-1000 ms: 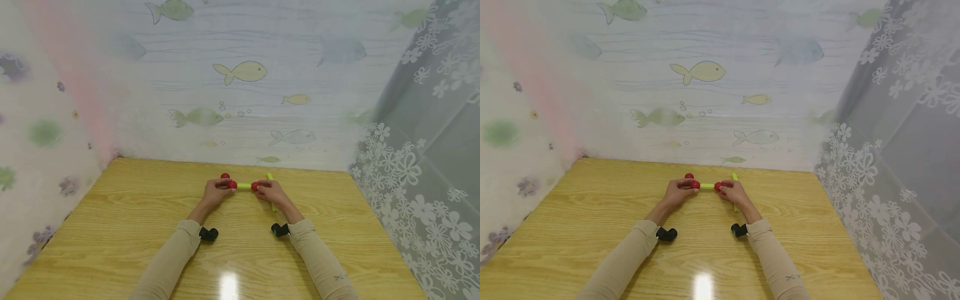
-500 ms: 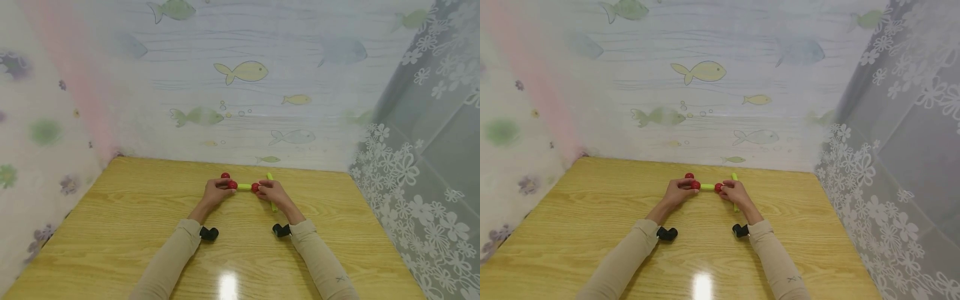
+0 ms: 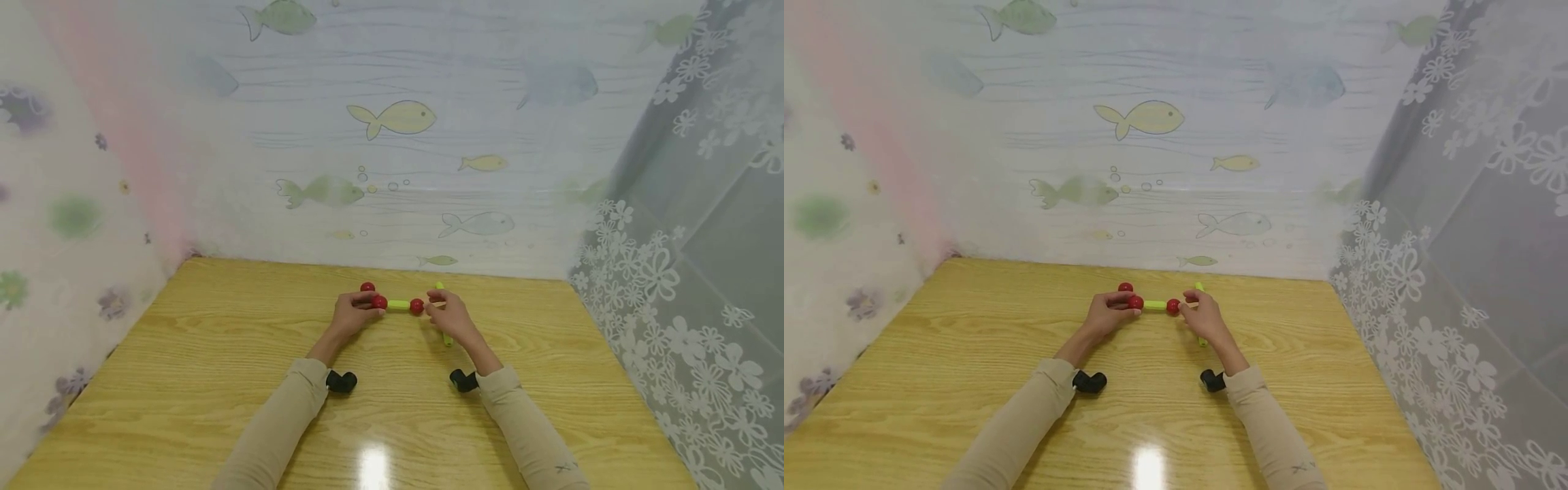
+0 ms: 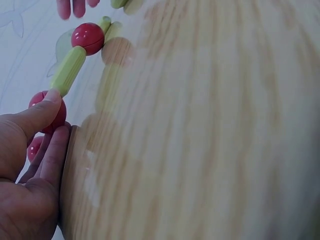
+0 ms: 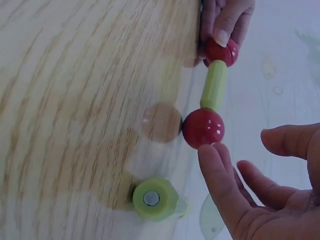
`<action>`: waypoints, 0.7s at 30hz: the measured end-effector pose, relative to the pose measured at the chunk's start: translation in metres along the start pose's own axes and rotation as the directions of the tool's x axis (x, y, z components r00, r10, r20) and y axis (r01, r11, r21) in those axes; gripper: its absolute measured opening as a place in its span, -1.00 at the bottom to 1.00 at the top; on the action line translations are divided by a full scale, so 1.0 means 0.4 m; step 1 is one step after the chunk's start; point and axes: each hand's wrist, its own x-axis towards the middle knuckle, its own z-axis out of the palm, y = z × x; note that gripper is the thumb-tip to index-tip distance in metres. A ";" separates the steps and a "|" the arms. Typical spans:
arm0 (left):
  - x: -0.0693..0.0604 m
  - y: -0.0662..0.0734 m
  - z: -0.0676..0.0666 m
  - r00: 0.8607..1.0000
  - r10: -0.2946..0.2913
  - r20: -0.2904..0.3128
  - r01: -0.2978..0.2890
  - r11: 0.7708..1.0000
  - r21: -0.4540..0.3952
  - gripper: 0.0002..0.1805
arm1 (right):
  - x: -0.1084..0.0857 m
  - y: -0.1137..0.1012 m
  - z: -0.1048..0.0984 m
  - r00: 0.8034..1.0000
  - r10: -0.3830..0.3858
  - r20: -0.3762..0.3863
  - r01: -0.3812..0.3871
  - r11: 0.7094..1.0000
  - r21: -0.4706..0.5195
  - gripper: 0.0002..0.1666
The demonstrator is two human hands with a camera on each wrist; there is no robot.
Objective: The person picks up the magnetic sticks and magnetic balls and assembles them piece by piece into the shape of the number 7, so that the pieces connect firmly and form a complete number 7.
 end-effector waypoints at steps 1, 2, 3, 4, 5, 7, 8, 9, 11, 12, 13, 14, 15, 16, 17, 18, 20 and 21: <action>0.001 -0.001 0.000 1.000 0.005 0.001 -0.005 1.000 0.002 -0.55 | 0.000 0.001 -0.001 1.000 -0.005 -0.013 0.005 1.000 -0.016 -0.50; 0.003 -0.003 0.000 1.000 0.008 0.002 -0.008 1.000 0.002 -0.55 | 0.000 0.002 -0.002 1.000 -0.012 -0.026 0.011 0.999 -0.030 -0.51; 0.004 -0.004 0.000 1.000 0.011 0.002 -0.011 1.000 0.003 -0.55 | -0.001 0.002 -0.004 0.999 -0.014 -0.039 0.012 0.999 -0.043 -0.52; 0.006 -0.006 0.000 1.000 0.015 0.003 -0.015 1.000 0.003 -0.54 | -0.002 0.002 -0.005 0.999 -0.014 -0.052 0.011 0.999 -0.053 -0.53; 0.008 -0.007 0.000 1.000 0.015 0.003 -0.015 1.000 0.001 -0.54 | -0.002 0.003 -0.007 0.998 -0.018 -0.064 0.014 0.998 -0.060 -0.54; 0.012 -0.010 0.000 1.000 0.013 0.001 -0.013 1.000 0.003 -0.54 | -0.002 0.007 -0.012 0.996 -0.029 -0.085 0.022 0.997 -0.077 -0.55; 0.013 -0.011 -0.001 1.000 0.010 -0.001 -0.010 1.000 0.004 -0.54 | -0.001 0.007 -0.014 0.995 -0.037 -0.094 0.029 0.996 -0.088 -0.56; 0.014 -0.011 -0.001 1.000 0.007 -0.003 -0.007 1.000 0.005 -0.54 | 0.000 0.010 -0.017 0.994 -0.045 -0.103 0.035 0.995 -0.097 -0.57; 0.016 -0.011 -0.001 1.000 0.000 -0.007 0.000 1.000 0.007 -0.55 | 0.002 0.016 -0.022 0.991 -0.059 -0.123 0.045 0.993 -0.111 -0.58; 0.016 -0.011 -0.002 1.000 0.000 -0.007 0.000 1.000 0.009 -0.55 | 0.004 0.019 -0.024 0.989 -0.060 -0.134 0.044 0.992 -0.116 -0.59; 0.016 -0.010 -0.002 1.000 -0.003 -0.008 0.003 1.000 0.010 -0.55 | 0.005 0.022 -0.026 0.988 -0.061 -0.142 0.045 0.992 -0.118 -0.59; 0.016 -0.009 -0.002 1.000 -0.003 -0.009 0.003 1.000 0.011 -0.55 | 0.007 0.025 -0.028 0.987 -0.059 -0.153 0.041 0.992 -0.117 -0.60; 0.017 -0.009 -0.003 1.000 -0.002 -0.009 0.002 1.000 0.013 -0.55 | 0.009 0.028 -0.029 0.986 -0.054 -0.160 0.035 0.992 -0.119 -0.60; 0.016 -0.008 -0.003 1.000 -0.001 -0.009 0.001 1.000 0.015 -0.55 | 0.010 0.031 -0.030 0.984 -0.053 -0.168 0.032 0.992 -0.122 -0.60; 0.016 -0.008 -0.003 1.000 0.001 -0.008 -0.001 1.000 0.015 -0.55 | 0.012 0.036 -0.031 0.984 -0.049 -0.173 0.027 0.992 -0.125 -0.60; 0.017 -0.008 -0.004 1.000 0.002 -0.007 -0.002 1.000 0.016 -0.54 | 0.013 0.039 -0.032 0.983 -0.045 -0.178 0.022 0.991 -0.131 -0.60; 0.017 -0.009 -0.004 1.000 0.001 -0.004 -0.001 1.000 0.013 -0.54 | 0.013 0.046 -0.034 0.982 -0.031 -0.187 0.004 0.990 -0.142 -0.59; 0.017 -0.010 -0.003 1.000 0.004 -0.001 -0.004 1.000 0.011 -0.53 | 0.013 0.050 -0.036 0.982 -0.026 -0.187 -0.003 0.988 -0.152 -0.58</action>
